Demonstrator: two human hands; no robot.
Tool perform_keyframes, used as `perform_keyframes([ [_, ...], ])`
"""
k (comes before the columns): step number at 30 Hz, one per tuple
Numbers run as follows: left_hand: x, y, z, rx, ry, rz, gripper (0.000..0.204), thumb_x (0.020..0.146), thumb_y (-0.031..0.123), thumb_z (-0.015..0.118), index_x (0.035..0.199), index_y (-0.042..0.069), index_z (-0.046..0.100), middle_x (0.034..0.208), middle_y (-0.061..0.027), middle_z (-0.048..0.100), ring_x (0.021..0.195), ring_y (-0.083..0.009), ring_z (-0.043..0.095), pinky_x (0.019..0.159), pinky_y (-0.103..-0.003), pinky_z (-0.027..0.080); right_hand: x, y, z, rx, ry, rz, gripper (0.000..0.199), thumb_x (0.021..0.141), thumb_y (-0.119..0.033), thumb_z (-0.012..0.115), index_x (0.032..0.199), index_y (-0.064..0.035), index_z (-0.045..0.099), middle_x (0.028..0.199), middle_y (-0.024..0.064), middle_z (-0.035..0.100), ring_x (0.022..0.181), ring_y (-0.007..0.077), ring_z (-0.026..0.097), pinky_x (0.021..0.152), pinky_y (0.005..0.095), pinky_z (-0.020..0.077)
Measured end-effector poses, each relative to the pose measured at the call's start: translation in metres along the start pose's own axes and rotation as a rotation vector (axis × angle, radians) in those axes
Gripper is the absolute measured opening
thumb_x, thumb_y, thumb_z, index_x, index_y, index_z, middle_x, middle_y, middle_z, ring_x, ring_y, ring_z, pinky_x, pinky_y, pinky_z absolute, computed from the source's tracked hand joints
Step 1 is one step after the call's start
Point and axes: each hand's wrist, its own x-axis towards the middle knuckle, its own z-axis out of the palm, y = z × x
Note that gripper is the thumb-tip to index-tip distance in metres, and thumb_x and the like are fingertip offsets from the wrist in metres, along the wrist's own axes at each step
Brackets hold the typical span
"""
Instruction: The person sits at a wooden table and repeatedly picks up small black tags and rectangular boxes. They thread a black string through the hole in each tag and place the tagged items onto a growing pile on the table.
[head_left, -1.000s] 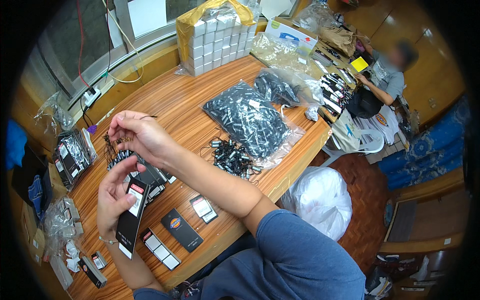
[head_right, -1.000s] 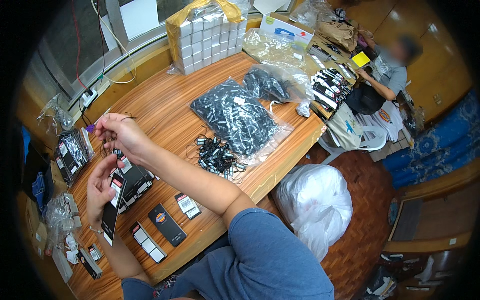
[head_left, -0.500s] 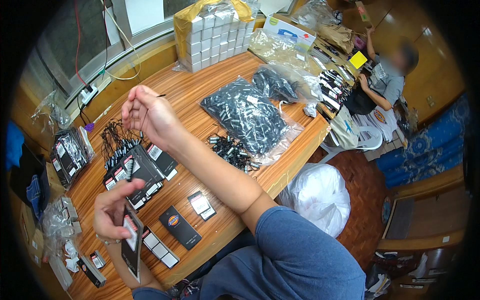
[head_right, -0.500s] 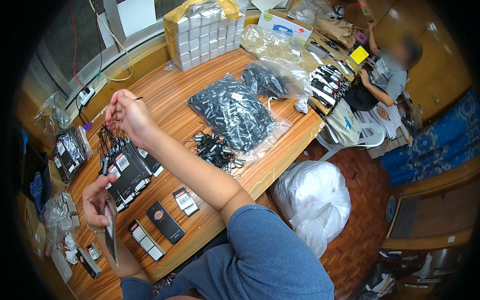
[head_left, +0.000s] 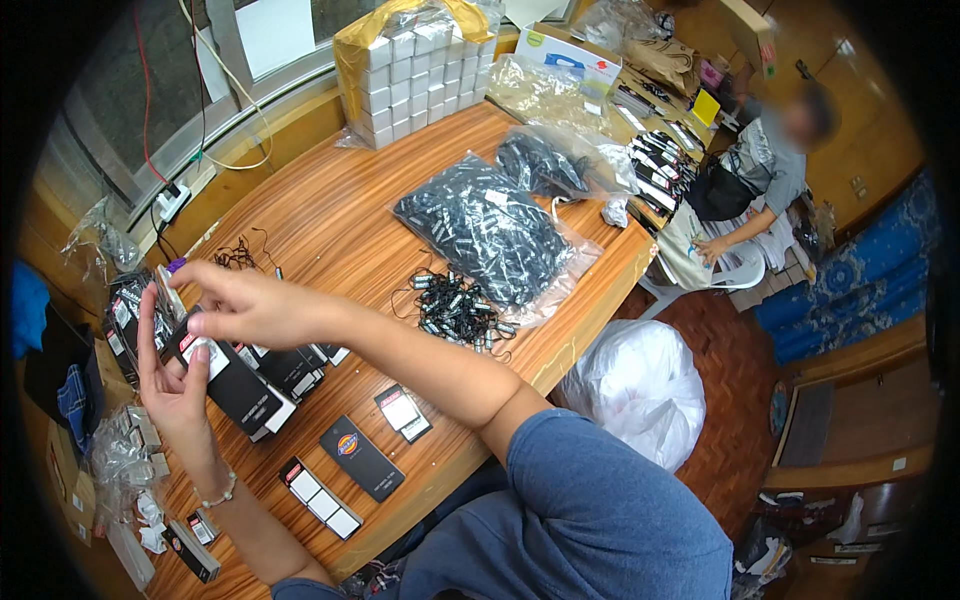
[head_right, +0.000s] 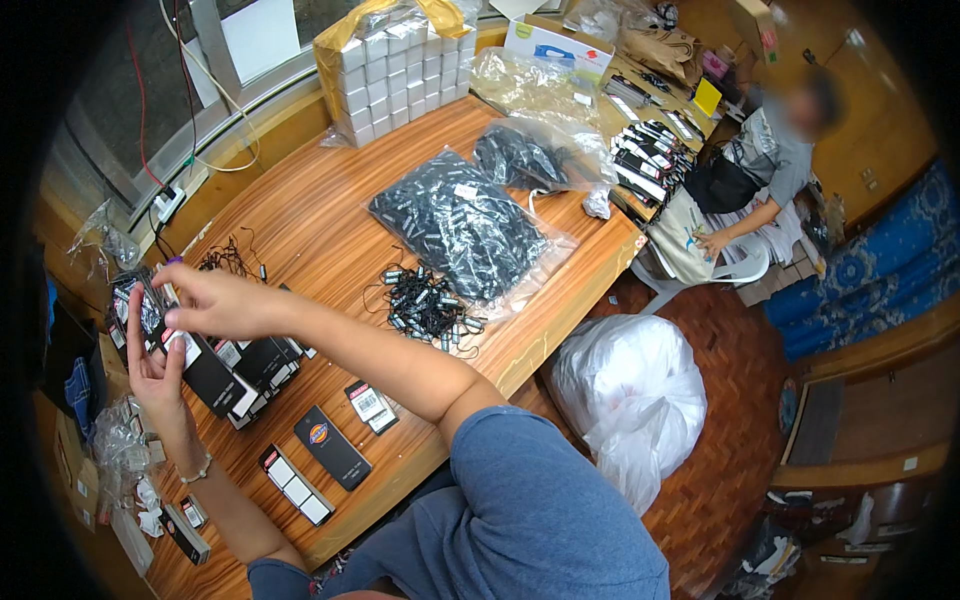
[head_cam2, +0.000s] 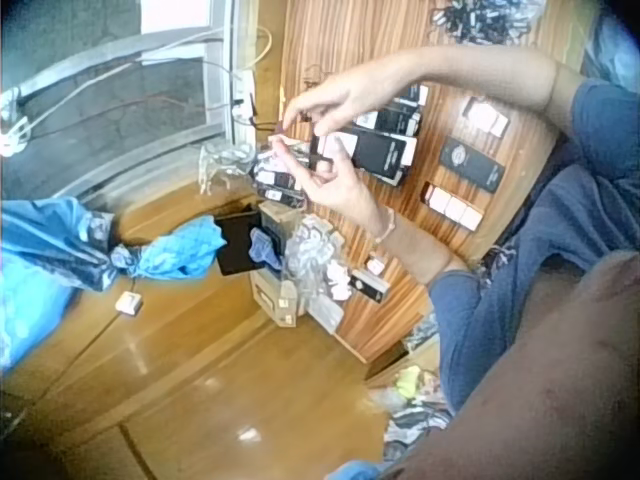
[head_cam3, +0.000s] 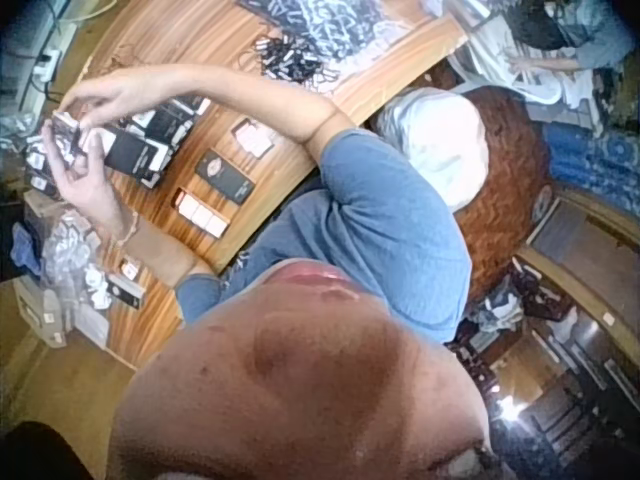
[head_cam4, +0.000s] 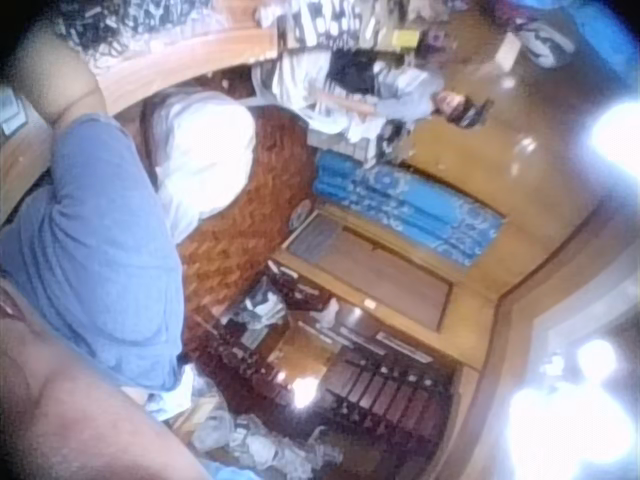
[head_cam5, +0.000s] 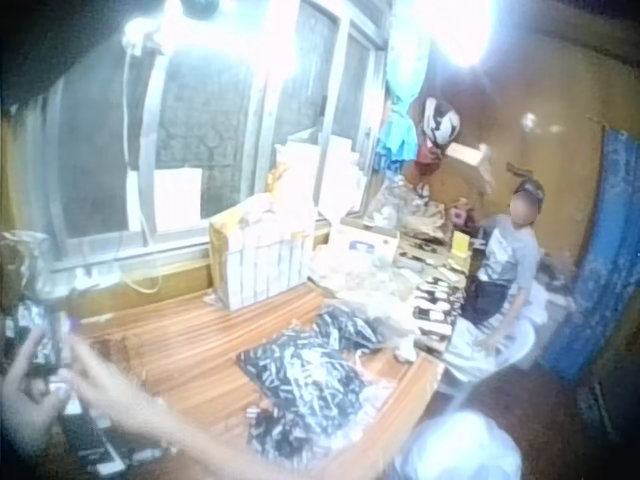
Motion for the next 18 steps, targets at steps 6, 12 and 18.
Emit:
perform_keyframes([
  [6, 0.001, -0.004, 0.018, 0.046, 0.118, 0.046, 0.057, 0.08, -0.012, 0.05, 0.133, -0.005, 0.027, 0.139, -0.0122, 0.031, 0.097, -0.0155, 0.057, 0.083, -0.023, 0.048, 0.005, 0.01, 0.007, -0.114, 0.081, -0.063, 0.032, 0.084, -0.014, 0.053, 0.111, 0.001, 0.046, 0.079, 0.0094, 0.058, 0.073, 0.0152, 0.057, 0.064, 0.0297, 0.0443],
  [12, 0.003, -0.013, 0.014, 0.062, 0.1, 0.035, 0.056, 0.082, -0.01, 0.049, 0.133, -0.004, 0.028, 0.138, -0.0101, 0.032, 0.1, -0.0136, 0.054, 0.084, -0.023, 0.045, 0.007, 0.024, 0.009, -0.081, 0.181, -0.167, 0.019, 0.081, -0.007, 0.055, 0.098, 0.0011, 0.057, 0.086, 0.0123, 0.063, 0.081, 0.0171, 0.061, 0.072, 0.0287, 0.0473],
  [18, 0.009, -0.022, 0.018, -0.27, -0.016, -0.075, 0.055, 0.084, 0.015, 0.048, 0.133, -0.003, 0.03, 0.135, -0.0142, 0.036, 0.119, -0.0206, 0.04, 0.099, -0.031, 0.032, 0.009, 0.042, -0.016, -0.004, 0.109, -0.03, 0.022, 0.081, -0.004, 0.055, 0.102, -0.0063, 0.06, 0.071, -0.0014, 0.056, 0.059, 0.005, 0.047, 0.049, 0.0206, 0.0397],
])
